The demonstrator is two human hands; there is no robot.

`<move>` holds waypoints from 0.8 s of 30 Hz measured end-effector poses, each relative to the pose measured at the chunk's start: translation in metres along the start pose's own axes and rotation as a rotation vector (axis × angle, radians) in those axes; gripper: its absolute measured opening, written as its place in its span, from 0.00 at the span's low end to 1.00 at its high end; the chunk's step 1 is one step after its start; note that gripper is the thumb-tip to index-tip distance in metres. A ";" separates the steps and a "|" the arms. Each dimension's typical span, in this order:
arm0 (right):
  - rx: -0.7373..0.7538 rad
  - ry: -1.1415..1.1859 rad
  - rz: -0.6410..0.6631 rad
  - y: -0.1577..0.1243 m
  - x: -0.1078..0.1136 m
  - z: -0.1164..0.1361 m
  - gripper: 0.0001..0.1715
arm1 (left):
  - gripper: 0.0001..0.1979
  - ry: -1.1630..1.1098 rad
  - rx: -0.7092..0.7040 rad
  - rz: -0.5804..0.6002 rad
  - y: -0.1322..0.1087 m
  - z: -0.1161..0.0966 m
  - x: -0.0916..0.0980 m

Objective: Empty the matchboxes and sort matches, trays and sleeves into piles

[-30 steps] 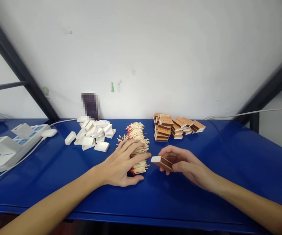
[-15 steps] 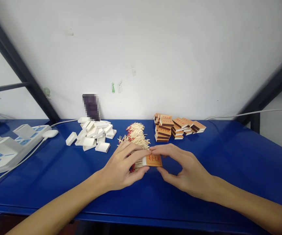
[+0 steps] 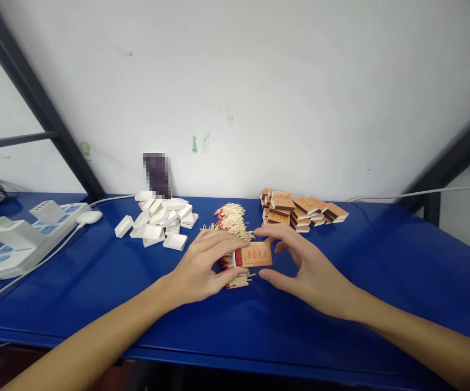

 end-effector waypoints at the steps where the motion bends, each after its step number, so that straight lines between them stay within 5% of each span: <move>1: -0.053 0.057 0.024 0.001 0.000 -0.003 0.27 | 0.23 0.003 -0.011 -0.007 0.000 0.000 0.000; 7: -0.188 0.357 0.129 0.007 -0.010 -0.010 0.15 | 0.23 0.076 -0.069 0.005 -0.004 -0.002 0.005; 12: -0.149 0.241 0.059 0.002 -0.015 -0.016 0.14 | 0.16 -0.004 0.178 0.165 -0.005 0.005 0.008; 18: -0.043 0.166 0.035 0.018 -0.012 -0.019 0.13 | 0.12 -0.148 0.357 0.154 0.003 0.017 0.007; 24: 0.199 -0.051 0.097 0.015 -0.014 -0.021 0.13 | 0.12 -0.019 0.214 0.235 -0.003 0.016 0.005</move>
Point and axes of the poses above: each hand's wrist, its own y-axis towards the middle knuckle, its own x-axis out of the back of the hand, z = x × y, the point moved 4 cm from there along y, towards the middle knuckle, and after that the axes turned 11 degrees about x, right-handed, at the moved point
